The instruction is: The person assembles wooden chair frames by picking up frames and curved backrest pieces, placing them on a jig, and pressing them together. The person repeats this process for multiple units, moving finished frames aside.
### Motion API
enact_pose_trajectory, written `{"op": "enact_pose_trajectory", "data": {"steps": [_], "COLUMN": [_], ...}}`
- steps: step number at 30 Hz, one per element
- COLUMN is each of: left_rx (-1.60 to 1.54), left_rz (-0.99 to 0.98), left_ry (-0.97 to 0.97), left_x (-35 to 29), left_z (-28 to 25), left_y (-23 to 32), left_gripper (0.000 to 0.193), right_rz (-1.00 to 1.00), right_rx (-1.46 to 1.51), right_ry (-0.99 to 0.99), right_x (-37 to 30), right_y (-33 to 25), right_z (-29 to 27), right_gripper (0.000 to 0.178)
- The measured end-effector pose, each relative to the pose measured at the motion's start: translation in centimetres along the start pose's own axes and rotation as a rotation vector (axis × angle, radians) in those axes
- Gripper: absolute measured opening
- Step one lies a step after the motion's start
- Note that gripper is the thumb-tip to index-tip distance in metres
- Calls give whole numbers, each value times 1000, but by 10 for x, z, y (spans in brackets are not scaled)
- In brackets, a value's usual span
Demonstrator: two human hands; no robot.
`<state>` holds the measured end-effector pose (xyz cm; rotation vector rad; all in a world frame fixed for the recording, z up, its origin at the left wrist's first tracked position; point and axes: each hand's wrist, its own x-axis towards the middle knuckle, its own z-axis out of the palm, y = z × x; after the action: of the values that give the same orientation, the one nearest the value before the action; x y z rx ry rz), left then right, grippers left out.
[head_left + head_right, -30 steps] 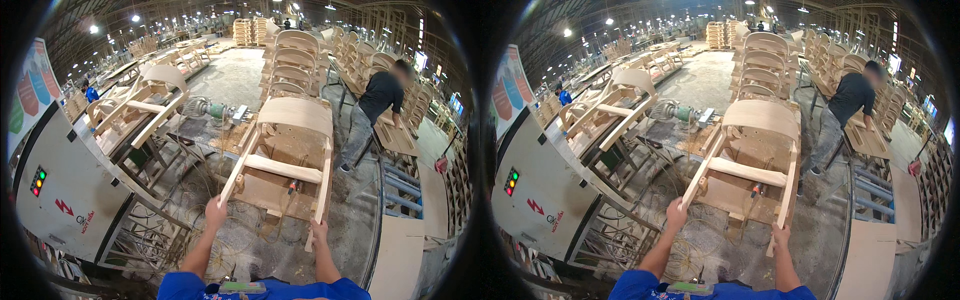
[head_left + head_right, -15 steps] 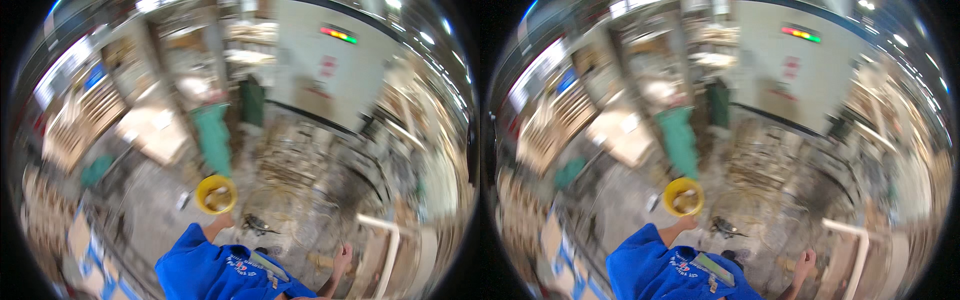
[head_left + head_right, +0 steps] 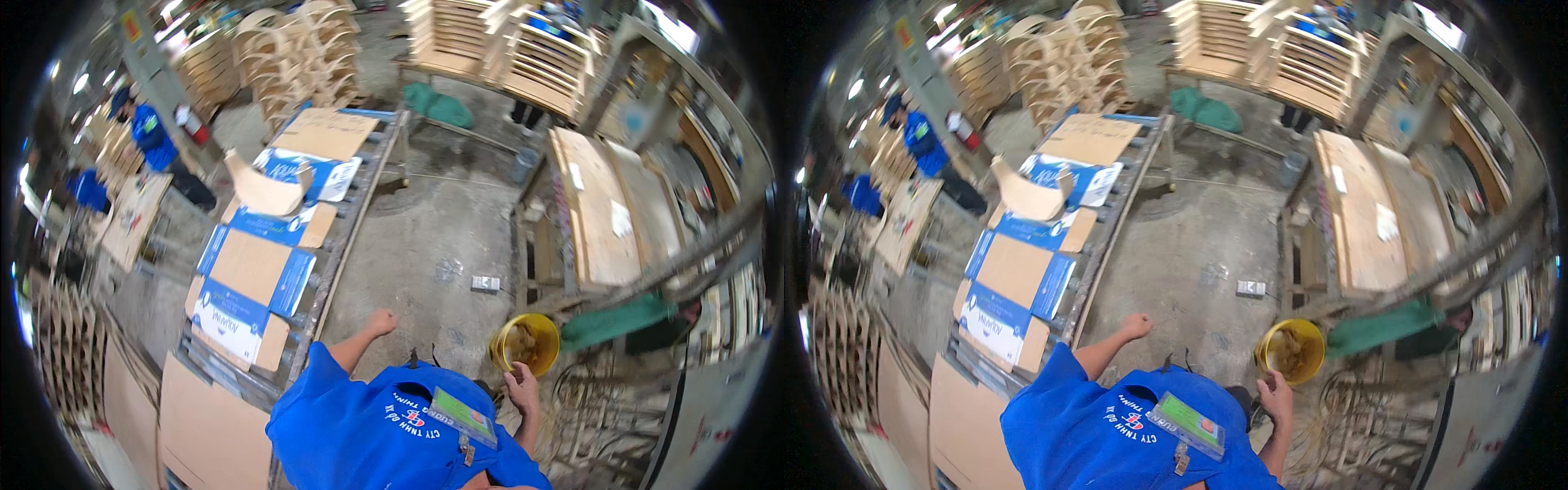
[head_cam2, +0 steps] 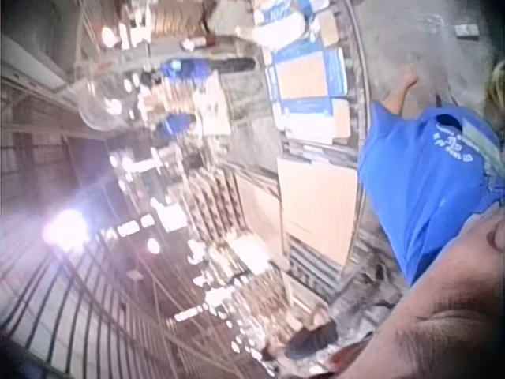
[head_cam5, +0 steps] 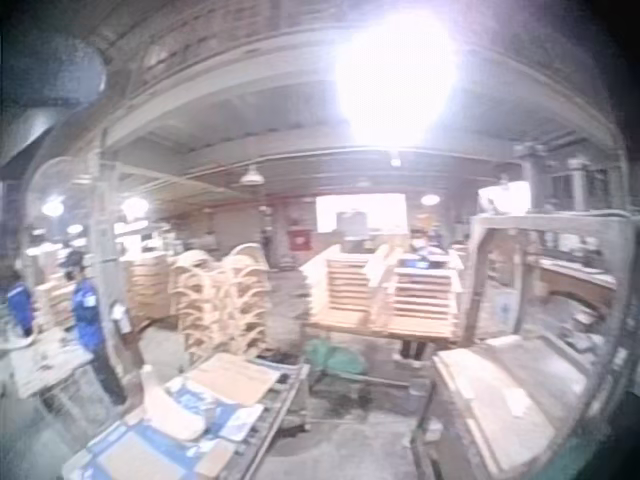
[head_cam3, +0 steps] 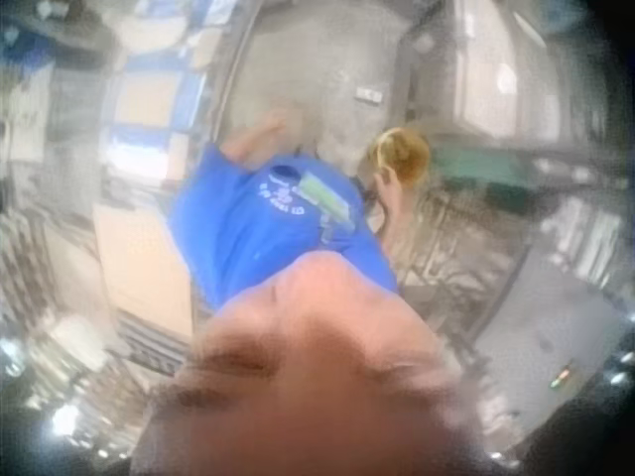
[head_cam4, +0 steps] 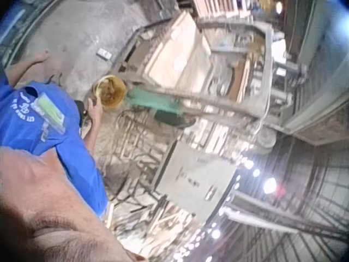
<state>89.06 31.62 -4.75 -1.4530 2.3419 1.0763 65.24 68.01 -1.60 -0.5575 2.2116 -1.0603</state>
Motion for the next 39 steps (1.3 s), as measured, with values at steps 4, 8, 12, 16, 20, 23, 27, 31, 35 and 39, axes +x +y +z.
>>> {"op": "enact_pose_trajectory", "data": {"steps": [4,8,12,16,20,23,27,31,35,39], "left_rx": [-92,-329,-667,-837,-634,-491,-569,-687,-629,-630], "left_rz": [-319,-376,-506,-477,-483,-271,-131,-187,-253,-255], "left_ry": [187,227,65,42,-44,84,458,350,-41,-242], "left_x": [-6,-6,25,96,197,278,369,426,465,526], "left_z": [-27,-22,-19,-35,-86,-139,-201,-216,-206,-196], "left_y": [-53,-59,-39,-20,1,24,54,91,132,178], "left_gripper": [36,34,29,28,28,26,24,22,21,23], "right_rz": [-135,-182,-184,-215,-202,-260,-253,-238,-151,60], "right_rx": [-183,-479,-621,-586,-627,-513,-525,-436,-362,-335], "right_ry": [-153,-365,-601,-610,-578,-422,-391,-334,-221,-260], "right_x": [69,131,207,296,395,448,513,556,580,597], "right_y": [-28,-60,-88,-118,-165,-191,-230,-257,-257,-227], "right_z": [34,62,89,114,119,111,97,82,77,84], "right_gripper": [37,42,46,47,48,46,47,47,48,52]}}
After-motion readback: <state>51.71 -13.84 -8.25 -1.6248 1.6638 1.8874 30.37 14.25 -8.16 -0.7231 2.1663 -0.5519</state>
